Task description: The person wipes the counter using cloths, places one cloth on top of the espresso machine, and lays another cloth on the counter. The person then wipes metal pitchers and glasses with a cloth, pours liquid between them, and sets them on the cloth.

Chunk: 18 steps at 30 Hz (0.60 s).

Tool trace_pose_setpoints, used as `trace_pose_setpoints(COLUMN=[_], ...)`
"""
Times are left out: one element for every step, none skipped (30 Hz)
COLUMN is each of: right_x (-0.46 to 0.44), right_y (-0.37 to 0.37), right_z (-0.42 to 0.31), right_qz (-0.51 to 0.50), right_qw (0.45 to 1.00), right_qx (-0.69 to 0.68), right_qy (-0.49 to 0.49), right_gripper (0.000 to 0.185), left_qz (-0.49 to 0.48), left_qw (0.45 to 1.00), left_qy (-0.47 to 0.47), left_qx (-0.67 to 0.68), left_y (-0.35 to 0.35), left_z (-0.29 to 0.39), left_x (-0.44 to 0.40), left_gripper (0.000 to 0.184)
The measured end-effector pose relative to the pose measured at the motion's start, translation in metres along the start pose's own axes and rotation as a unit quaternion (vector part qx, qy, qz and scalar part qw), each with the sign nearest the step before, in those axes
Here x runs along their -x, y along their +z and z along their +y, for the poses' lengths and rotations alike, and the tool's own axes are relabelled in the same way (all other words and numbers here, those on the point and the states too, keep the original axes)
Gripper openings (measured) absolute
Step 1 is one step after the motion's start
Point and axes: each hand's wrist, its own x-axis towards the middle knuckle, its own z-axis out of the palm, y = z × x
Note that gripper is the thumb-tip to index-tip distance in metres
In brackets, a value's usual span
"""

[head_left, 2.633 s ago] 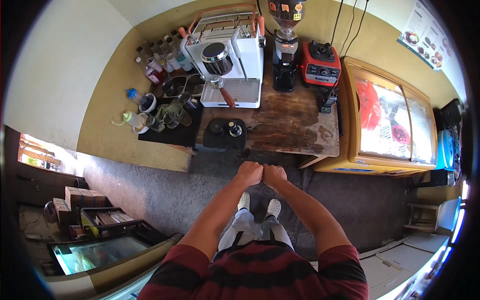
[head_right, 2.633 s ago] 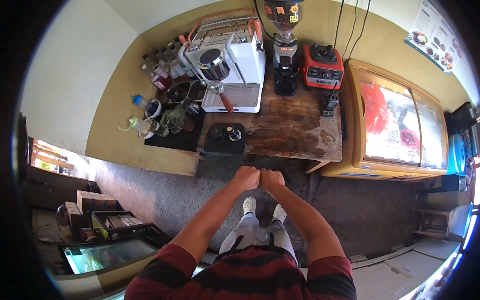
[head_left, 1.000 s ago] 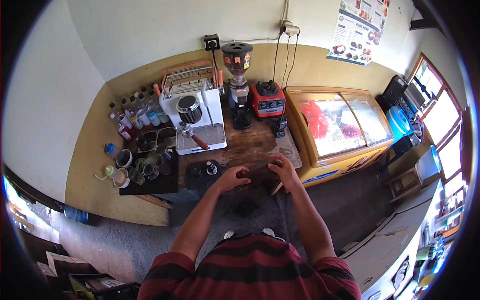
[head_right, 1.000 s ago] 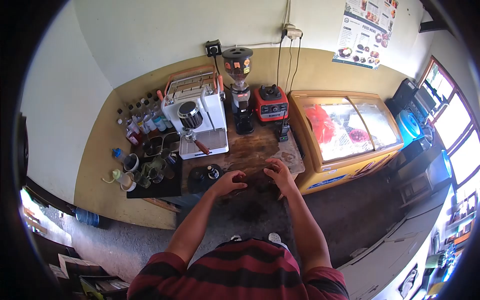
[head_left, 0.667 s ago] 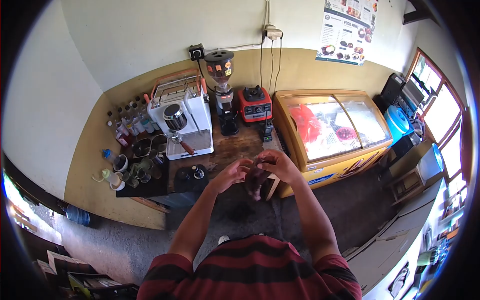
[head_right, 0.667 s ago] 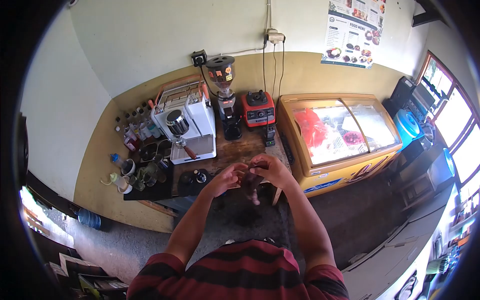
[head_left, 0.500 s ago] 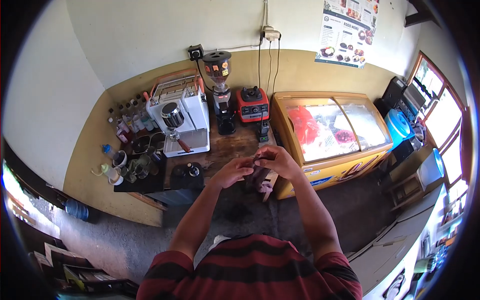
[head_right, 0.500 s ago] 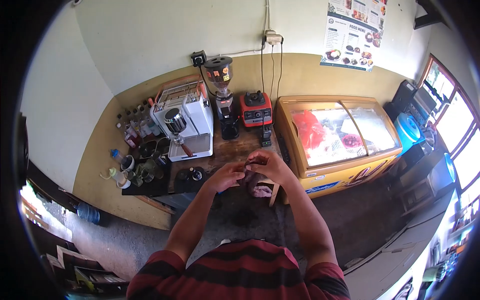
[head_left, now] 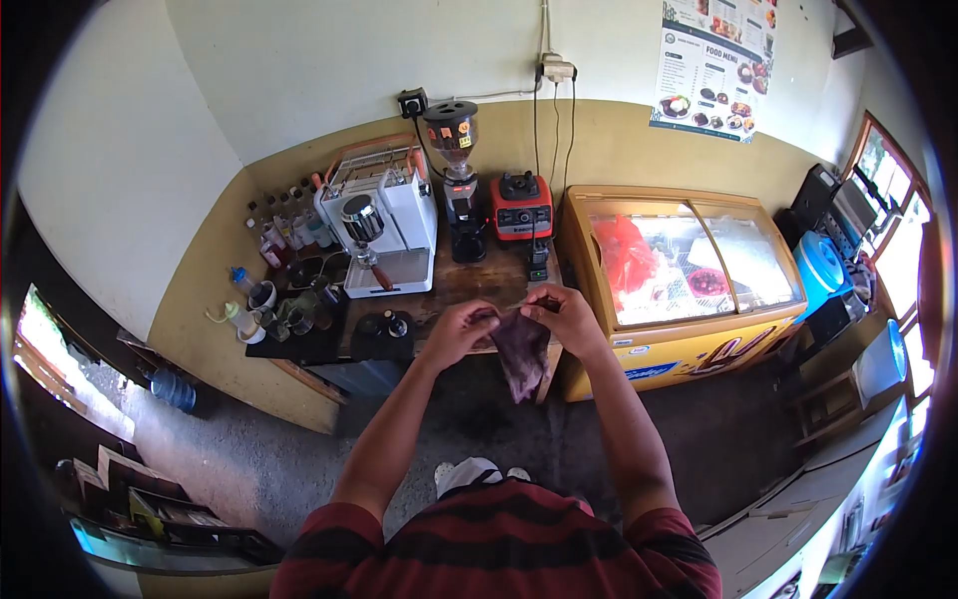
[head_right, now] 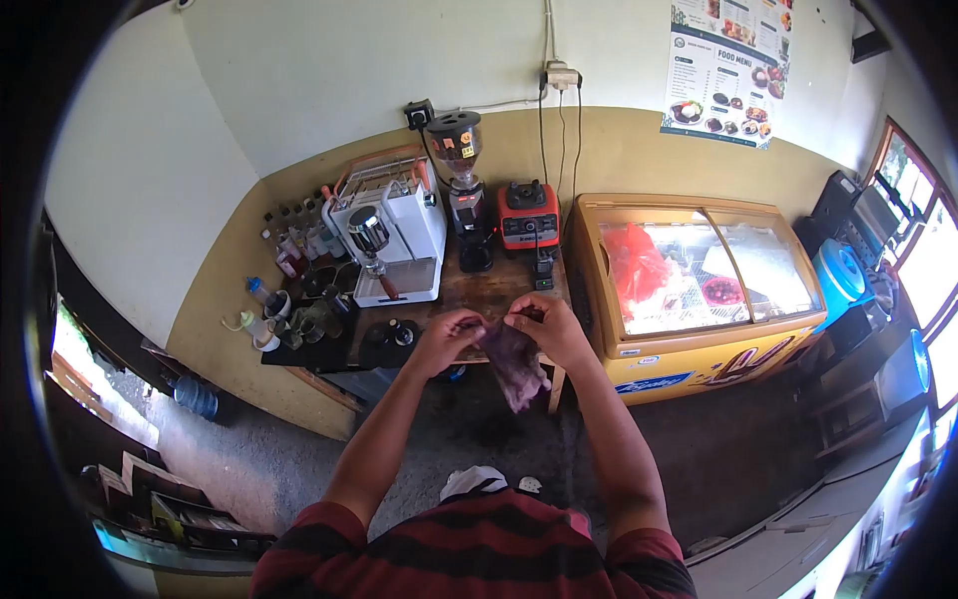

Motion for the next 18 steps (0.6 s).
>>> trace_pose_setpoints(right_x=[0.002,0.006,0.010,0.014,0.015,0.014,0.012,0.010,0.010,0.008,0.004,0.002,0.001,0.004,0.010,0.007,0.007,0.008], right_y=[-0.003,-0.005,-0.006,-0.007,-0.008,-0.008,-0.006,-0.002,0.002,0.007,0.013,0.019,0.028,0.041,0.053,0.063,0.071,0.077], right_z=[0.003,0.006,0.008,0.008,0.008,0.006,0.006,0.006,0.008,0.019,0.037,0.046,0.045,0.045,0.047,0.073,0.097,0.119], right_qz=[-0.021,-0.044,-0.067,-0.049,-0.031,-0.011,0.021,0.055,0.090,0.091,0.091,0.092,0.073,0.052,0.029,-0.035,-0.053,-0.072], right_qw=[0.999,0.995,0.989,0.996,0.992,0.977,0.976,0.972,0.967,0.982,0.991,0.995,0.994,0.986,0.970,0.974,0.978,0.981], right_qx=[-0.016,-0.031,-0.047,0.039,0.125,0.209,0.209,0.207,0.206,0.141,0.077,0.012,-0.073,-0.157,-0.242,-0.223,-0.201,-0.178], right_qy=[0.039,0.080,0.122,0.071,0.018,-0.038,-0.065,-0.091,-0.117,-0.091,-0.066,-0.043,-0.035,-0.025,-0.011,-0.022,0.008,0.034], right_gripper=[0.014,0.015,0.015,0.014,0.013,0.013,0.015,0.018,0.021,0.022,0.024,0.026,0.029,0.031,0.034,0.039,0.038,0.037], left_qz=[0.039,0.061,0.063,0.066,0.070,0.097,0.123,0.148,0.169,0.189,0.209,0.217,0.227,0.237,0.239,0.241,0.243,0.262], left_qw=[0.996,0.995,0.994,0.992,0.990,0.984,0.977,0.968,0.961,0.954,0.945,0.945,0.943,0.942,0.945,0.947,0.949,0.943], left_qy=[0.038,0.045,0.047,0.049,0.052,0.070,0.088,0.106,0.117,0.129,0.142,0.147,0.153,0.157,0.151,0.144,0.139,0.140], left_qx=[-0.068,-0.060,-0.076,-0.092,-0.109,-0.130,-0.151,-0.172,-0.184,-0.196,-0.207,-0.198,-0.188,-0.177,-0.166,-0.155,-0.145,-0.150], left_y=[-0.005,-0.008,-0.007,-0.007,-0.007,-0.005,-0.001,0.002,0.004,0.004,0.005,0.006,0.006,0.004,0.000,-0.006,-0.012,-0.019], left_z=[-0.003,-0.008,-0.011,-0.015,-0.018,-0.016,-0.015,-0.013,-0.010,-0.006,-0.001,0.005,0.012,0.017,0.018,0.020,0.022,0.028], left_x=[-0.001,0.002,0.004,0.007,0.009,0.012,0.014,0.016,0.016,0.014,0.013,0.013,0.011,0.011,0.011,0.009,0.009,0.010], left_gripper=[0.022,0.020,0.020,0.020,0.019,0.019,0.018,0.018,0.018,0.018,0.018,0.019,0.021,0.022,0.023,0.024,0.025,0.026])
